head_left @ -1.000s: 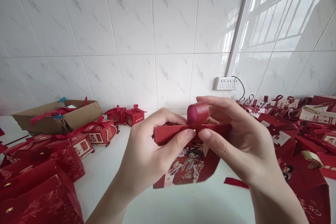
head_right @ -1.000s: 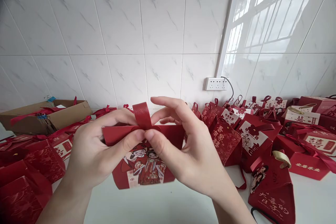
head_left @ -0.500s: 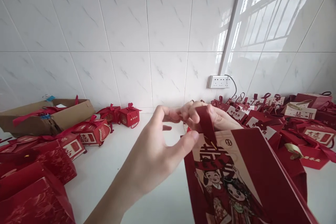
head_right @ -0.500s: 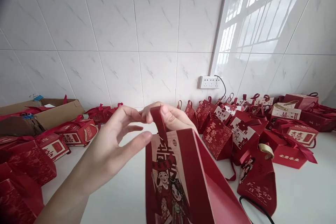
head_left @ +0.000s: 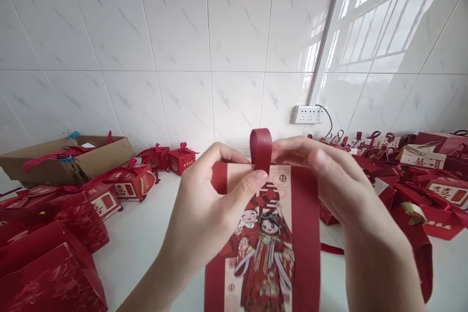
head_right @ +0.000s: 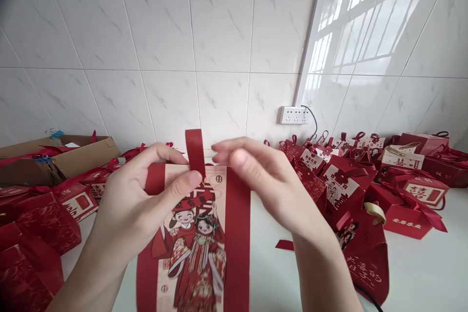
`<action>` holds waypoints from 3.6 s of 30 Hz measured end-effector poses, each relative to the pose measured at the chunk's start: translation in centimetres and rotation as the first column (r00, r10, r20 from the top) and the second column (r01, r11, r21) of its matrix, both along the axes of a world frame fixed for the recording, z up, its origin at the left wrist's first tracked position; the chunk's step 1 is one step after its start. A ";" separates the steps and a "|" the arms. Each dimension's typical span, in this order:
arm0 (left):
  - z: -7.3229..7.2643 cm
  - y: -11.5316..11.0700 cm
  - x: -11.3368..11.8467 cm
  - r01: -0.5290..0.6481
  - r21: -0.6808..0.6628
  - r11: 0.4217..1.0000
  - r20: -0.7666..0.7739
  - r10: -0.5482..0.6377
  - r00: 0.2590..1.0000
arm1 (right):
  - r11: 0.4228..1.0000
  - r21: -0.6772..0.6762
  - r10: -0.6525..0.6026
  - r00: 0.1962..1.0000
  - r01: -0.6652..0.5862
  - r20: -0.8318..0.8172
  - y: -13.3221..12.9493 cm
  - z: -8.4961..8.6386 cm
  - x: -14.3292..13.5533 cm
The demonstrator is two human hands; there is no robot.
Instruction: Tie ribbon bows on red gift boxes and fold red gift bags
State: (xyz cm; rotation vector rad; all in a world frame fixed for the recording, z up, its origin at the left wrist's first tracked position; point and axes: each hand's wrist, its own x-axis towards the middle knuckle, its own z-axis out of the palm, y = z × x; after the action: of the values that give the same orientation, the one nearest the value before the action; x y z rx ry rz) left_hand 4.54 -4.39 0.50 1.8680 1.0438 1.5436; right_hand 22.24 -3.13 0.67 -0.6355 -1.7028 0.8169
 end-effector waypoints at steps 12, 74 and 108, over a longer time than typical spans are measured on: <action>0.4 -0.3 -0.3 0.041 0.074 0.996 0.015 -0.042 0.999 | 0.939 0.264 -0.265 0.951 0.218 0.157 -2.3 -0.2 -1.5; 0.1 -0.7 0.2 -0.225 0.260 0.939 0.021 0.227 0.974 | 0.793 0.525 -0.461 0.867 0.309 0.187 -2.6 -0.5 -2.4; -0.3 -0.8 0.2 -0.353 0.345 0.870 0.107 0.338 0.935 | 0.369 0.697 -0.811 0.579 0.615 -0.082 -3.7 -1.7 -5.3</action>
State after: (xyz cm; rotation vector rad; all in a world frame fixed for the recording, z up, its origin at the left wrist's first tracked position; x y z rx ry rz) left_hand 4.74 -5.24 0.20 1.9437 1.1897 2.0965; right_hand 16.97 -6.86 -1.01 -0.9037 -1.5484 -0.5759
